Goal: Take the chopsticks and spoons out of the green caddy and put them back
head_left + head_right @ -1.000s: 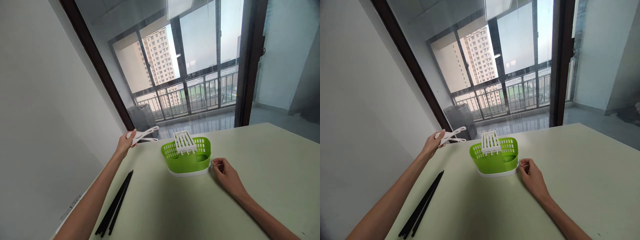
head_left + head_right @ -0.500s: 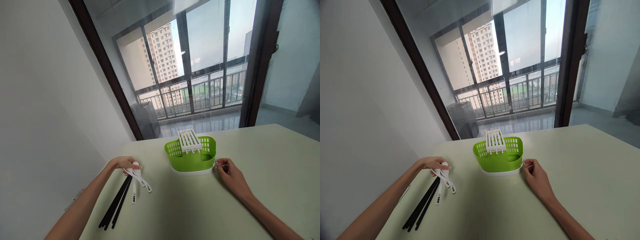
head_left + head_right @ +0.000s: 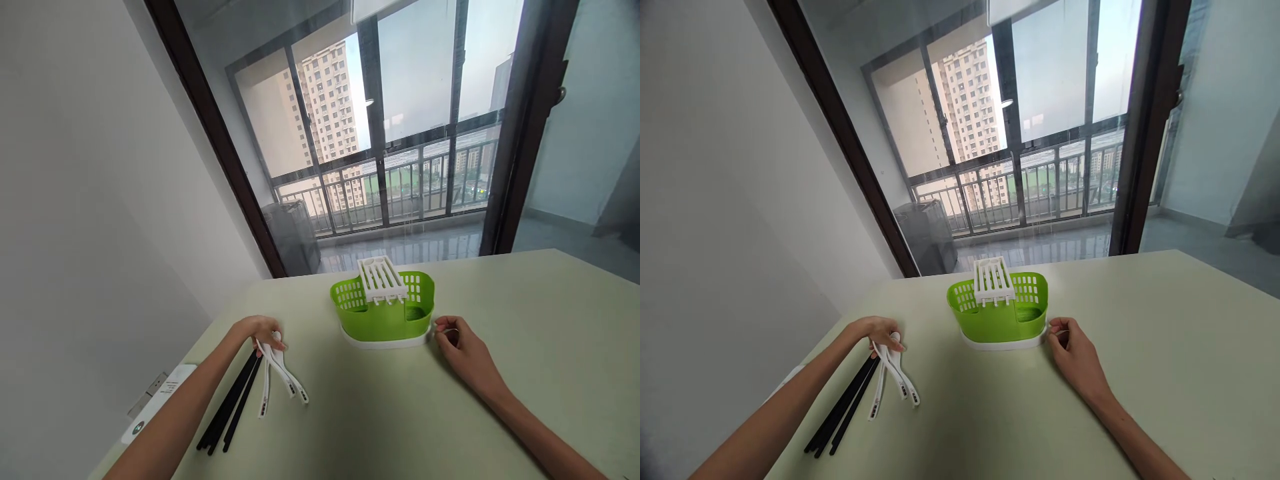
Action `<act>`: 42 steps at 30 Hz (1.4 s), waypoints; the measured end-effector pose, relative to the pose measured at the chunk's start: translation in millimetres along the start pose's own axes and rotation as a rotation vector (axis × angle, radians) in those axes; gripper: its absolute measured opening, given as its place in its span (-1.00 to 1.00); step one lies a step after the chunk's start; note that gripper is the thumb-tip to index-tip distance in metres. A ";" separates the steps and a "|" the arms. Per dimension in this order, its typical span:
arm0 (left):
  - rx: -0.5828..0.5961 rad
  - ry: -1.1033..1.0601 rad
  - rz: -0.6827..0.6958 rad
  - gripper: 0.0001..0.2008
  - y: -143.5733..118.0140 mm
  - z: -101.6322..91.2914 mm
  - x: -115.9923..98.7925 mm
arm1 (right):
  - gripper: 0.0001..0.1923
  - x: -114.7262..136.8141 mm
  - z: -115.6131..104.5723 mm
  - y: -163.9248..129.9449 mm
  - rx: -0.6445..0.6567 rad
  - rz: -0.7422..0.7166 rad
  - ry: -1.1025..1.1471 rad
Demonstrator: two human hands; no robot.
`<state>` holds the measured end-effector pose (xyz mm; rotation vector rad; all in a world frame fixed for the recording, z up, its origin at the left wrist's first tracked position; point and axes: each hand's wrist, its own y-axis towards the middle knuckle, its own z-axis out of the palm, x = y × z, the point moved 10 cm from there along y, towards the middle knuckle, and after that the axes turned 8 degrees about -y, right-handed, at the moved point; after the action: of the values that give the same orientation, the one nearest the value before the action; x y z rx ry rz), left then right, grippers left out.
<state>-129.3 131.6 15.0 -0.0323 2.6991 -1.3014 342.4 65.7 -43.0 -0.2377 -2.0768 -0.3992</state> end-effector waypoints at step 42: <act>-1.224 0.196 1.001 -0.20 -172.9 43.1 -334.3 | -0.65 10.2 -4.9 -4.5 0.042 -0.032 -0.074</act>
<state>199.9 17.6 163.7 1.1268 2.5058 0.6350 339.6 59.8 -32.8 -0.1969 -2.1621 -0.3703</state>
